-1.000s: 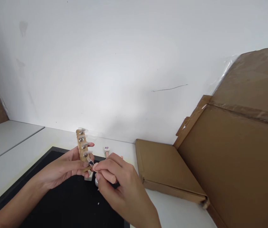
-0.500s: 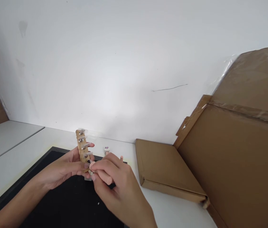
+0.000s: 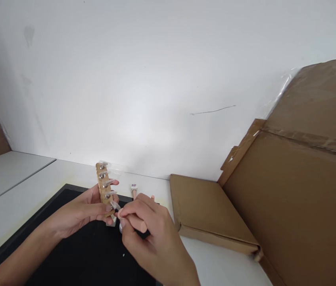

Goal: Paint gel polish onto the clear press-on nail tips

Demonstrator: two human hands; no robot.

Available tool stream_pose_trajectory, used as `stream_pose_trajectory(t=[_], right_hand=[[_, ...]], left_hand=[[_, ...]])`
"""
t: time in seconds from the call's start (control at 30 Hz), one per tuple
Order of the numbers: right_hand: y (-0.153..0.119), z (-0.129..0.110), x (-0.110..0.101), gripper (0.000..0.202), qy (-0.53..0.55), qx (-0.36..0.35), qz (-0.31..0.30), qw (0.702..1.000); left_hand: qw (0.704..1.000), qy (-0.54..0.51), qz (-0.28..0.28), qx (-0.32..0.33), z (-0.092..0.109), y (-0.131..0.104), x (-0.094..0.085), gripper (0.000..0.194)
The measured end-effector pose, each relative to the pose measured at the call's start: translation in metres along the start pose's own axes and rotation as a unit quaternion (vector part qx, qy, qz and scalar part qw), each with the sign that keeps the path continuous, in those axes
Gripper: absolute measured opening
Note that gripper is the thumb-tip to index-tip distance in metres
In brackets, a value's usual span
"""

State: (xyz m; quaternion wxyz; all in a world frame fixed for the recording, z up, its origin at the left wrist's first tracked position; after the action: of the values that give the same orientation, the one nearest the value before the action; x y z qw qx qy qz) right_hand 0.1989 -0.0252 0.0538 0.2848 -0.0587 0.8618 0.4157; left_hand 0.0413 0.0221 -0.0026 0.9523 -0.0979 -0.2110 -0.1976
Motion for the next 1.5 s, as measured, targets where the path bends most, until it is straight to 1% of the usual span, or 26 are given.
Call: stream_pose_trajectory(t=[0.07,0.17,0.33,0.53,0.7,0.93,1.03,1.17,1.4,1.5], right_hand=[[0.0002,-0.0010,0.0000,0.020,0.016,-0.012,0.009,1.000],[0.0015,-0.0018,0.0013,0.020,0.011,-0.018,0.002,1.000],[0.0029,-0.0006,0.0026,0.020,-0.020,-0.001,-0.017,1.000],[0.0010,0.0013,0.0017,0.018,-0.015,0.009,-0.007,1.000],[0.0009,0.0016,0.0009,0.020,0.013,-0.010,0.018,1.000],[0.0010,0.0034,0.0001,0.018,-0.011,0.004,0.005,1.000],[-0.0006,0.0045,-0.0011,0.018,-0.005,-0.002,0.014,1.000],[-0.0015,0.0050,-0.0024,0.019,0.011,-0.005,0.028,1.000],[-0.0014,0.0050,-0.0024,0.017,-0.009,0.010,0.009,1.000],[-0.0026,0.0061,-0.0031,0.016,-0.004,0.012,0.016,1.000]], left_hand=[[1.000,-0.004,-0.004,0.003,0.0001,0.0002,-0.0002,0.045],[1.000,-0.008,-0.010,0.002,0.0005,-0.0003,0.0011,0.044],[1.000,-0.004,-0.006,-0.002,0.0008,-0.0010,0.0031,0.042],[1.000,-0.003,-0.005,-0.008,-0.0016,0.0006,0.0013,0.047],[1.000,-0.004,-0.015,-0.003,-0.0009,0.0005,0.0008,0.044],[1.000,-0.008,-0.013,0.003,0.0012,-0.0007,0.0021,0.041],[1.000,-0.005,-0.007,0.003,0.0013,-0.0002,0.0007,0.041],[1.000,-0.004,-0.006,0.003,0.0005,0.0001,-0.0006,0.043],[1.000,-0.014,-0.005,0.008,0.0021,-0.0015,0.0007,0.053],[1.000,-0.014,-0.004,0.009,0.0019,-0.0009,-0.0003,0.055]])
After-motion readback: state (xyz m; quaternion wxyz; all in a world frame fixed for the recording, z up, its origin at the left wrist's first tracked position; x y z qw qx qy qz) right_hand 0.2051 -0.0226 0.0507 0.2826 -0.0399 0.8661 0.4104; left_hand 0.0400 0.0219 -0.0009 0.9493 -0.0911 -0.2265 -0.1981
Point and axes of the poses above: each hand's wrist, its own y-axis towards the middle knuckle, its own x-axis out of the palm, z = x × y, the point moved 3 cm from there along y, towards the middle knuckle, and after that the axes turned 7 degrees about z, right-handed, at the moved point
